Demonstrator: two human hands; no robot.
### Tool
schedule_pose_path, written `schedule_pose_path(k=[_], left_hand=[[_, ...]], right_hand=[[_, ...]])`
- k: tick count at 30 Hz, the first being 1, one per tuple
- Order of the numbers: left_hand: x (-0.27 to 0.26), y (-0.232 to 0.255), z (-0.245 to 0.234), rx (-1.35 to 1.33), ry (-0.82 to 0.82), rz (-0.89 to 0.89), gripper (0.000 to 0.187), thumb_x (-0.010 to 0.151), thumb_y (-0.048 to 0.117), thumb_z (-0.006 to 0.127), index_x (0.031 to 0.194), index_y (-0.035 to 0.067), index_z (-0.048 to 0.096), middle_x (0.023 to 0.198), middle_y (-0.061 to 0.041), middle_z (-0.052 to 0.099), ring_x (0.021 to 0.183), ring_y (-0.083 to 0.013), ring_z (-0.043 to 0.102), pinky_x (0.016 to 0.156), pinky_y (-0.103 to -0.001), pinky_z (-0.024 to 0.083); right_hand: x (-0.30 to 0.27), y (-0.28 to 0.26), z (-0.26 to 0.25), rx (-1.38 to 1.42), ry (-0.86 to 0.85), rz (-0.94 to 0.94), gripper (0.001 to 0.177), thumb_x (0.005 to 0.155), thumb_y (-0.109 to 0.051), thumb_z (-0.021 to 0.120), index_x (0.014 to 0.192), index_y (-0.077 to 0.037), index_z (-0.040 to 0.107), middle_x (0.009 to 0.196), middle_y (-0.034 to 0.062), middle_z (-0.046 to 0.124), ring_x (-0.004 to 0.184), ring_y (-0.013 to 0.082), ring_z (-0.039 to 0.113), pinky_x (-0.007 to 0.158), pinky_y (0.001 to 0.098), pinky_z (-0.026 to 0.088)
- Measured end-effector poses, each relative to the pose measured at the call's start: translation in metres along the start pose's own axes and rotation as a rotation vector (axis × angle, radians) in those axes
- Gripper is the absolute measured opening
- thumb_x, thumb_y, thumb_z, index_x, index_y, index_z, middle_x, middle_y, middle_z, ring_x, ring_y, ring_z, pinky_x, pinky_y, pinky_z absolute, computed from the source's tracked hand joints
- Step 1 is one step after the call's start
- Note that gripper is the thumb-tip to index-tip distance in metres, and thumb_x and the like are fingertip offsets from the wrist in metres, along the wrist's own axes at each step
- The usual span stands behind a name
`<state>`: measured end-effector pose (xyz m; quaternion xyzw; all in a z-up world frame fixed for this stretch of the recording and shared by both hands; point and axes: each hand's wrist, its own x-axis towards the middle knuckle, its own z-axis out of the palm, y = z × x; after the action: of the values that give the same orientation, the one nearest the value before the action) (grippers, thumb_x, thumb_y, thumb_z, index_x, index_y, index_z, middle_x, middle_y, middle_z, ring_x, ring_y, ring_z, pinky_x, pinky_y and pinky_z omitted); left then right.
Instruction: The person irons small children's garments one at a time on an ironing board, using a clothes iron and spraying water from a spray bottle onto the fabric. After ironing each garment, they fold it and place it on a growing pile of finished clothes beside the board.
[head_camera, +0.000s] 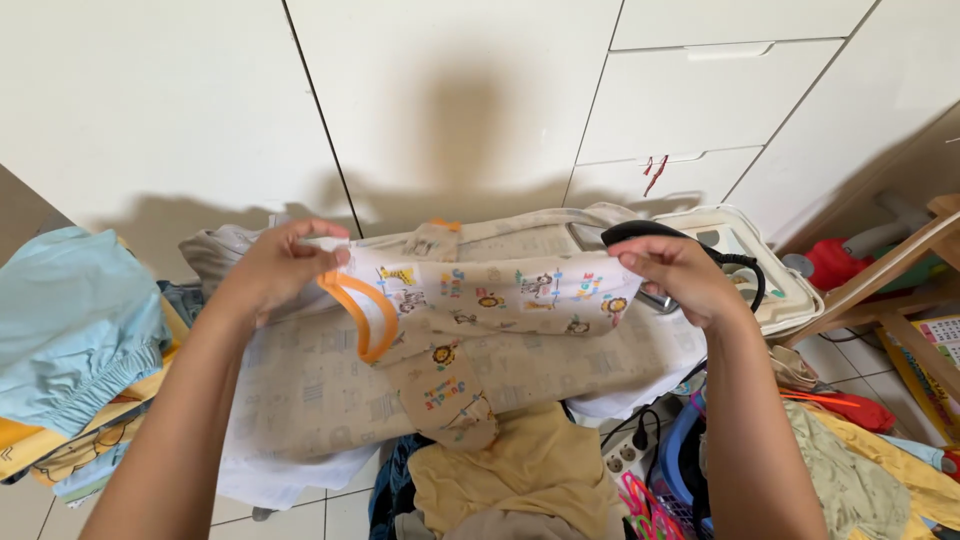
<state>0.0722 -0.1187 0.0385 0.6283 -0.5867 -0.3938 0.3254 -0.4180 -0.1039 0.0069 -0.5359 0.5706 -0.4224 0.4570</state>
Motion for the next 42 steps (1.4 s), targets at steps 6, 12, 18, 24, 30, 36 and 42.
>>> schedule_pose_path(k=[6,12,18,24,30,36,42], left_hand=[[0.073,0.085,-0.019,-0.542,0.158,0.425,0.026,0.097,-0.004,0.054,0.121,0.006,0.059,0.106,-0.01,0.068,0.08,-0.0169,0.078,0.077,-0.029,0.062],[0.067,0.135,-0.046,-0.566,0.36,1.08,0.017,0.1,-0.005,0.064,0.112,0.005,0.055,0.114,-0.001,0.061,0.104,-0.0114,0.063,0.096,-0.026,0.057],[0.007,0.013,0.006,-0.16,0.344,0.751,0.021,0.095,-0.01,0.066,0.108,0.006,0.061,0.107,-0.003,0.065,0.102,-0.0104,0.062,0.093,-0.026,0.052],[-0.081,-0.127,0.101,0.095,0.319,0.338,0.015,0.083,0.014,0.077,0.096,0.008,0.074,0.09,-0.003,0.074,0.082,-0.0171,0.065,0.076,-0.029,0.051],[-0.117,-0.167,0.112,0.244,0.348,0.341,0.012,0.08,0.012,0.076,0.09,0.009,0.071,0.089,-0.004,0.072,0.088,-0.0254,0.062,0.08,-0.035,0.05],[-0.128,-0.144,0.115,0.545,0.54,0.494,0.016,0.074,0.015,0.074,0.09,0.016,0.072,0.096,-0.005,0.067,0.102,-0.0292,0.06,0.097,-0.049,0.04],[-0.124,-0.124,0.145,0.489,0.499,0.45,0.012,0.081,0.014,0.069,0.093,0.015,0.07,0.1,-0.003,0.064,0.098,-0.0247,0.061,0.087,-0.041,0.042]], right_hand=[[0.047,-0.071,0.018,0.318,0.162,-0.396,0.015,0.1,-0.008,0.063,0.111,-0.001,0.069,0.103,0.0037,0.072,0.091,0.0112,0.071,0.088,0.028,0.06],[0.045,-0.093,0.005,0.494,0.19,-0.747,0.014,0.106,-0.01,0.065,0.114,0.001,0.069,0.108,0.007,0.072,0.101,0.0156,0.071,0.099,0.0324,0.061],[0.02,0.014,0.014,0.054,0.412,-0.463,0.019,0.104,-0.02,0.074,0.104,-0.002,0.069,0.092,-0.001,0.067,0.08,0.007,0.054,0.071,0.0229,0.043],[-0.032,0.124,0.039,-0.437,0.204,-0.175,0.019,0.083,-0.017,0.079,0.099,-0.007,0.073,0.06,0.001,0.062,0.052,0.0102,0.051,0.05,0.0301,0.04],[-0.062,0.133,0.049,-0.652,0.215,-0.156,0.015,0.088,-0.019,0.073,0.098,-0.008,0.071,0.057,0.0082,0.063,0.048,0.0226,0.059,0.052,0.0359,0.044],[-0.075,0.1,0.088,-0.786,0.399,-0.602,0.014,0.087,-0.016,0.073,0.098,-0.008,0.068,0.08,0.0049,0.07,0.07,0.0235,0.065,0.07,0.0415,0.046],[-0.012,0.072,0.175,-0.373,-0.016,-0.458,0.031,0.09,-0.017,0.072,0.119,-0.006,0.066,0.098,0.007,0.075,0.082,0.0153,0.073,0.07,0.0309,0.059]])
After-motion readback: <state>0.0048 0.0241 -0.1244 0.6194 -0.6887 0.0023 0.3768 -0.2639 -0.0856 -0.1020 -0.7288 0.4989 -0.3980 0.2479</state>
